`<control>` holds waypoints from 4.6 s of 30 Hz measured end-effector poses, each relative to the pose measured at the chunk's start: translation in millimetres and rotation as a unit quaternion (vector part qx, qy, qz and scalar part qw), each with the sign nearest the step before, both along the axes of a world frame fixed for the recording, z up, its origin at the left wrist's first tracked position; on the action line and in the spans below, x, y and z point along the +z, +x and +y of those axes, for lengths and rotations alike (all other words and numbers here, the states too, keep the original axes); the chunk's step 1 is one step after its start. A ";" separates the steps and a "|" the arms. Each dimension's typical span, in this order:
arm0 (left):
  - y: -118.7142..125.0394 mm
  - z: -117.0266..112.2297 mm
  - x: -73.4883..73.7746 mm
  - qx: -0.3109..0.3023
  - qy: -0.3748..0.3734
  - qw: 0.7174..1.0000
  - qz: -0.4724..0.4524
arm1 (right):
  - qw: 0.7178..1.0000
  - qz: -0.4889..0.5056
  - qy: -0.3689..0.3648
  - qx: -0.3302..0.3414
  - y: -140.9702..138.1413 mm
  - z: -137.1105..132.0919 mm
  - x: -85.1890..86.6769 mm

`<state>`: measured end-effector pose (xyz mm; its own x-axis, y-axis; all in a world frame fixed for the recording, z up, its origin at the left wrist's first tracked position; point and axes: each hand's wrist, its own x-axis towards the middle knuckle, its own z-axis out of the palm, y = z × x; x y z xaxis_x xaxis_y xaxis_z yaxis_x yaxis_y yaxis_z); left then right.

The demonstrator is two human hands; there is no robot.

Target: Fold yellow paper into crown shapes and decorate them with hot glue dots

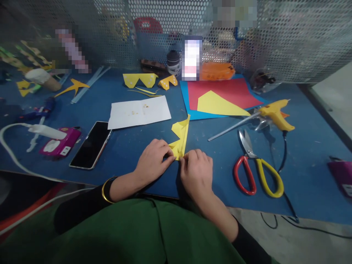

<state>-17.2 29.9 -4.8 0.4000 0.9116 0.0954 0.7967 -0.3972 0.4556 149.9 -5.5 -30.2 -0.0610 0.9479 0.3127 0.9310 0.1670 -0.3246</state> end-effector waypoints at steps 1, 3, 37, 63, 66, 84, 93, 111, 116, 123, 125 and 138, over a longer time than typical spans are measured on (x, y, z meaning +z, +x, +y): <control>-0.2 0.1 -0.3 0.000 0.003 1.000 -0.001 | 1.000 0.003 0.003 -0.003 -0.3 -0.1 -0.3; -0.5 0.4 -0.6 0.001 0.003 1.000 -0.001 | 1.000 0.014 0.010 -0.008 -0.7 -0.2 -1.0; -5.6 -27.6 -5.1 -0.206 0.181 0.956 0.107 | 0.974 -0.114 0.105 0.168 10.2 -16.7 -10.1; 2.1 -6.0 -15.2 -0.205 0.238 0.945 0.096 | 0.941 -0.192 0.191 0.203 11.3 6.0 -2.1; -0.1 -8.7 -13.0 -0.208 0.239 0.943 0.100 | 0.952 -0.164 0.162 0.200 11.7 1.7 -0.4; 5.0 -19.5 -11.9 -0.223 0.304 0.909 0.175 | 0.971 -0.088 0.116 0.189 20.4 4.4 -4.6; 8.1 -17.8 -10.8 -0.223 0.276 0.928 0.112 | 0.969 -0.090 0.121 0.195 21.2 4.1 -5.3; -11.0 -25.0 -8.3 -0.154 0.256 0.949 0.100 | 0.976 -0.082 0.105 0.170 20.2 5.5 -9.2; -1.7 -23.7 -9.2 -0.190 0.232 0.947 0.111 | 0.984 -0.028 0.068 0.161 23.3 4.6 -14.3; 3.1 -22.6 -8.0 -0.187 0.186 0.960 0.088 | 0.983 -0.042 0.076 0.162 23.8 7.1 -14.8; 2.1 -23.8 -8.0 -0.187 0.188 0.961 0.083 | 0.981 -0.059 0.086 0.161 23.1 6.4 -14.5; -1.6 -26.0 -10.1 -0.178 0.196 0.961 0.087 | 0.948 -0.190 0.167 0.192 17.6 -5.9 -3.6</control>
